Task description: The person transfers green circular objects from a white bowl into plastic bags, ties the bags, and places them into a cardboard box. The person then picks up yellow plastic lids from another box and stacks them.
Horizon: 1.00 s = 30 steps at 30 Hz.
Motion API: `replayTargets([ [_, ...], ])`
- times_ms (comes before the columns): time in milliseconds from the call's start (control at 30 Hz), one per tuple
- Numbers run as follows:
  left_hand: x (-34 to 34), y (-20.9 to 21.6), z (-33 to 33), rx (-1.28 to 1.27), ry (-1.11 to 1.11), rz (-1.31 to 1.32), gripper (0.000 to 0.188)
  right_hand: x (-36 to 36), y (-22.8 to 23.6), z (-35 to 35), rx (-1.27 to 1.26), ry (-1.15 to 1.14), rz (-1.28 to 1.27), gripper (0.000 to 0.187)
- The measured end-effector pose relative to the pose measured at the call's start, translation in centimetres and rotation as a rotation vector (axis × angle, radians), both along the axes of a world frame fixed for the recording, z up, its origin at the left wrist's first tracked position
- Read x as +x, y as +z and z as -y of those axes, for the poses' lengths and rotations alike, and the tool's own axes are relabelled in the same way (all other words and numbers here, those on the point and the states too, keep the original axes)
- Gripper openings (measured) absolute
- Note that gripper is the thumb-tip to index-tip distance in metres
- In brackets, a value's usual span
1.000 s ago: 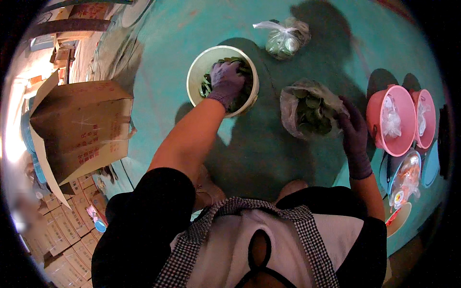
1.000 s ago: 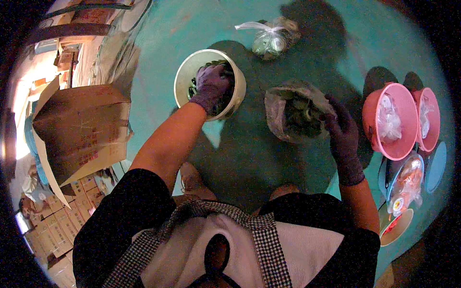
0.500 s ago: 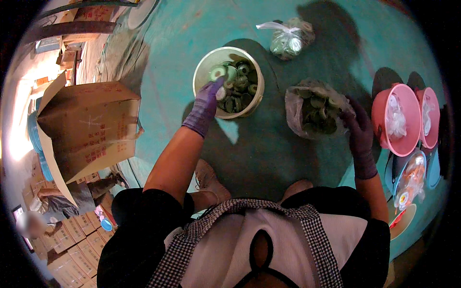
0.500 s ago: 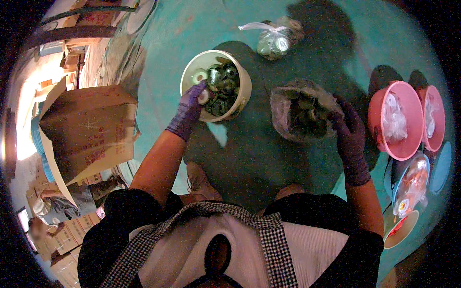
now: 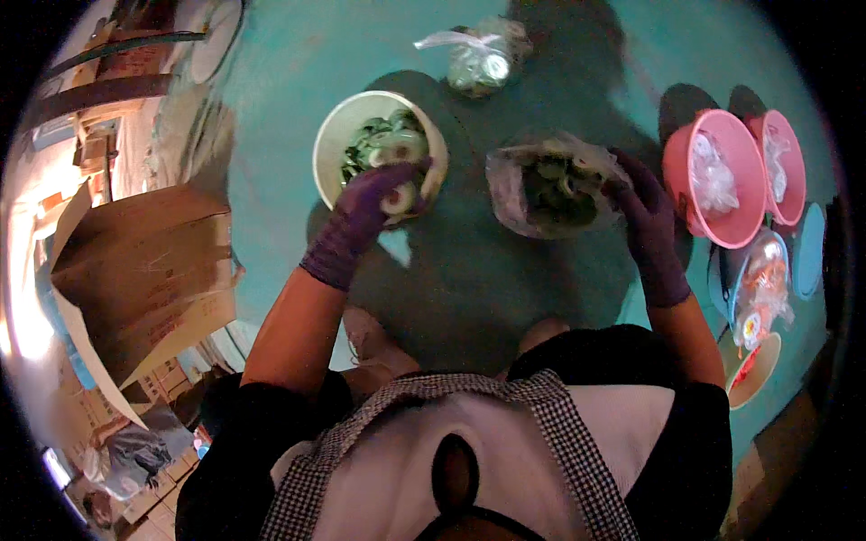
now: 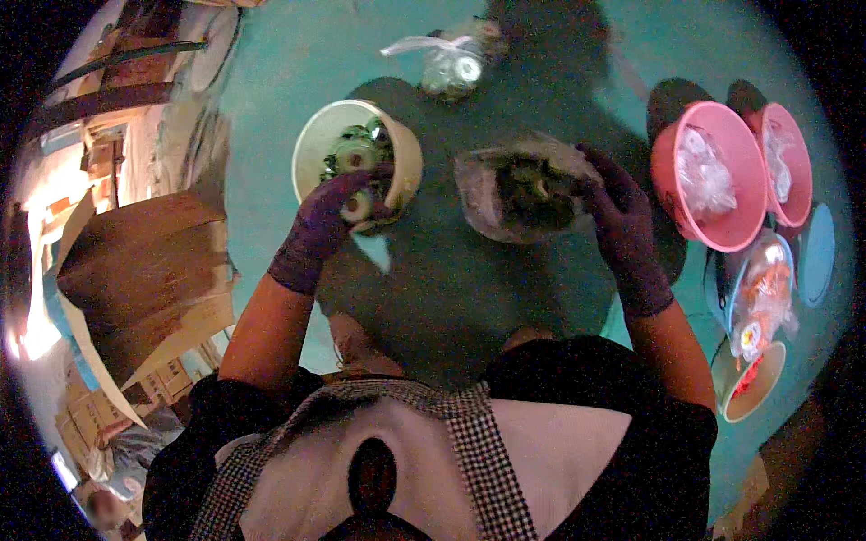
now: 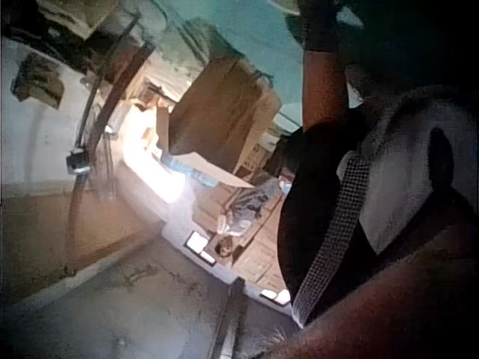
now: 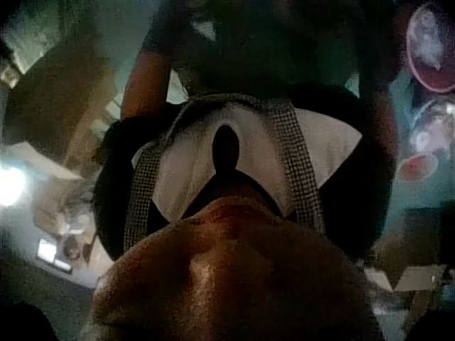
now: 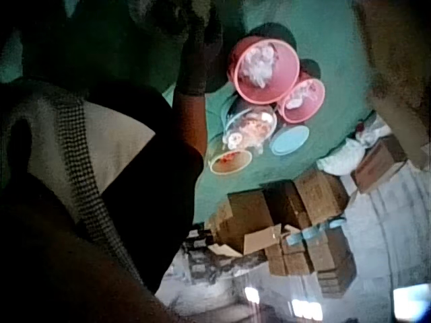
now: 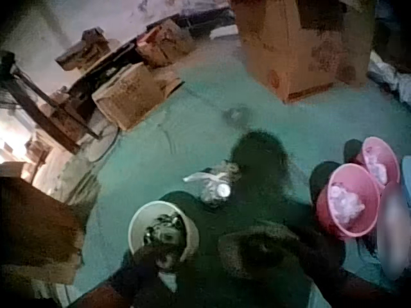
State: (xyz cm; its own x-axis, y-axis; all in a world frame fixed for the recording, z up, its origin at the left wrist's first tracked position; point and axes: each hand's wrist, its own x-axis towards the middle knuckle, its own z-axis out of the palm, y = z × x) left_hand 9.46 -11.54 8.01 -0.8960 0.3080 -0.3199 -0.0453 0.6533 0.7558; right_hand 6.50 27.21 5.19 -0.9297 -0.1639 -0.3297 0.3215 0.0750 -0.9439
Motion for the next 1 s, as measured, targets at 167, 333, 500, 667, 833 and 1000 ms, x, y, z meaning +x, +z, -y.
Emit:
replayTargets([
  [167,-3.3,0.1,-13.0,0.131,-0.139,0.345,0.039,-0.3,-0.7,-0.9,-0.028,-0.003,-0.017,0.045],
  [333,-4.8,-5.2,-16.9,0.076,0.058,0.307,0.054,-0.1,0.8,-0.7,0.022,-0.021,-0.035,0.043],
  [500,-1.4,-6.3,-12.1,-0.397,-0.229,-0.101,0.06,0.3,1.0,-0.9,0.065,-0.034,-0.047,0.04],
  [667,0.1,-2.9,-10.3,-0.666,-0.406,-0.193,0.051,-0.3,1.6,-1.3,0.068,-0.054,-0.092,0.038],
  [833,-1.1,4.1,-11.0,-0.518,-0.403,-0.177,0.031,-0.5,1.7,-1.7,0.054,-0.11,-0.167,0.038],
  [1000,0.8,5.2,-9.5,-0.178,-0.171,-0.373,0.031,-0.2,4.7,-0.7,0.184,-0.012,-0.278,0.038],
])
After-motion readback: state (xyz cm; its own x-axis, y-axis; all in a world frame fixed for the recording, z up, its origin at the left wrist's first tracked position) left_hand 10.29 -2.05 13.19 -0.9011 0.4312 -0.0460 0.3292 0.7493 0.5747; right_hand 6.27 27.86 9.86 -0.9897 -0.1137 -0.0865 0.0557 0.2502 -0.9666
